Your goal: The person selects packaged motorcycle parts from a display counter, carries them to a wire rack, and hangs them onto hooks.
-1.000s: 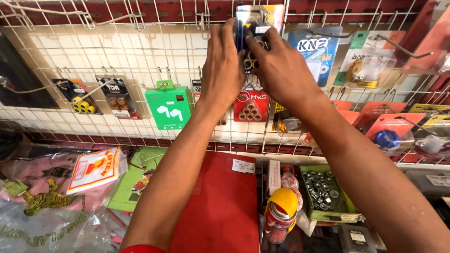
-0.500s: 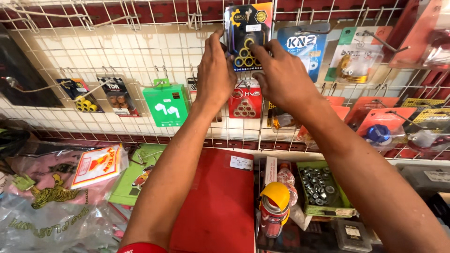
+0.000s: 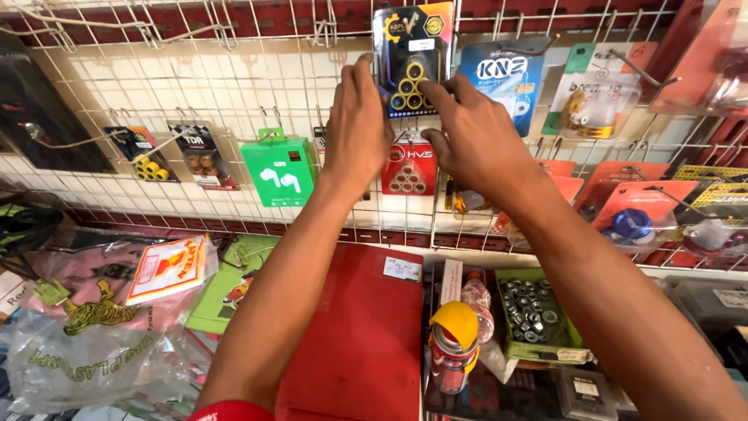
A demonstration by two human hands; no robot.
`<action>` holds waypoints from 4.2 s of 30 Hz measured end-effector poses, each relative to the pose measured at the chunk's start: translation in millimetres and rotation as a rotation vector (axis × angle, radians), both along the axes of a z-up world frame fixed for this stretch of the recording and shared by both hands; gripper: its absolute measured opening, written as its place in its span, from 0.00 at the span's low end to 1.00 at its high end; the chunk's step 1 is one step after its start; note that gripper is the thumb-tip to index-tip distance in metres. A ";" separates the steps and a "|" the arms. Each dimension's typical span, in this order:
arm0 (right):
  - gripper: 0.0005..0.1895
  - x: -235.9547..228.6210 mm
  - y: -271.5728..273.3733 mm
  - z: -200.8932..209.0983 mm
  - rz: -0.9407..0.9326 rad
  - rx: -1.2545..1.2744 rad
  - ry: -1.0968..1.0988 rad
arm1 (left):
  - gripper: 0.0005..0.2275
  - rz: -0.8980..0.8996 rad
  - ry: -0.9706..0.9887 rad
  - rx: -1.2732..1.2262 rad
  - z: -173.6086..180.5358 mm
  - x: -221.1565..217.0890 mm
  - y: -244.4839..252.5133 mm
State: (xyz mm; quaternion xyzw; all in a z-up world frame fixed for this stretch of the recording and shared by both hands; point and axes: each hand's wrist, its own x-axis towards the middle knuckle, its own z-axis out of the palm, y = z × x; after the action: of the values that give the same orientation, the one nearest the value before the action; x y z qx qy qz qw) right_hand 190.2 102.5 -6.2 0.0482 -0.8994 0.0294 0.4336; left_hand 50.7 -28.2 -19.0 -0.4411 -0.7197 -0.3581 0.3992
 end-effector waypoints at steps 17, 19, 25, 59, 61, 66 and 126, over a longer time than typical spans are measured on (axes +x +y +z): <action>0.26 138.7 -43.7 -49.1 0.240 -0.149 -0.189 | 0.17 0.104 -0.147 -0.247 -74.4 150.4 -87.5; 0.27 147.4 -39.8 -62.1 0.265 -0.203 -0.234 | 0.16 0.123 -0.186 -0.272 -84.6 166.2 -90.3; 0.28 157.4 -36.7 -117.1 0.368 -0.342 -0.291 | 0.18 0.213 -0.232 -0.258 -115.7 211.9 -96.1; 0.24 366.1 -168.0 -267.3 1.497 0.019 -0.902 | 0.17 1.314 -0.601 0.184 -274.1 649.4 -139.5; 0.23 388.4 -167.0 -273.7 1.549 0.068 -0.900 | 0.17 1.360 -0.635 0.220 -278.5 682.3 -126.0; 0.28 440.8 -180.9 -279.2 1.690 0.213 -0.913 | 0.17 1.579 -0.624 0.310 -277.9 747.7 -97.0; 0.32 890.3 73.4 -355.7 3.094 1.051 -0.689 | 0.25 3.014 -0.530 1.209 -357.2 1062.0 384.5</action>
State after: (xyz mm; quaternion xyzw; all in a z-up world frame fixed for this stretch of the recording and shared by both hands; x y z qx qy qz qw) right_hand 1080.5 176.0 -361.9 -0.9541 -0.0353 -0.1251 0.2698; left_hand 1112.7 356.3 -376.2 -0.8940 0.2823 -0.0566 -0.3434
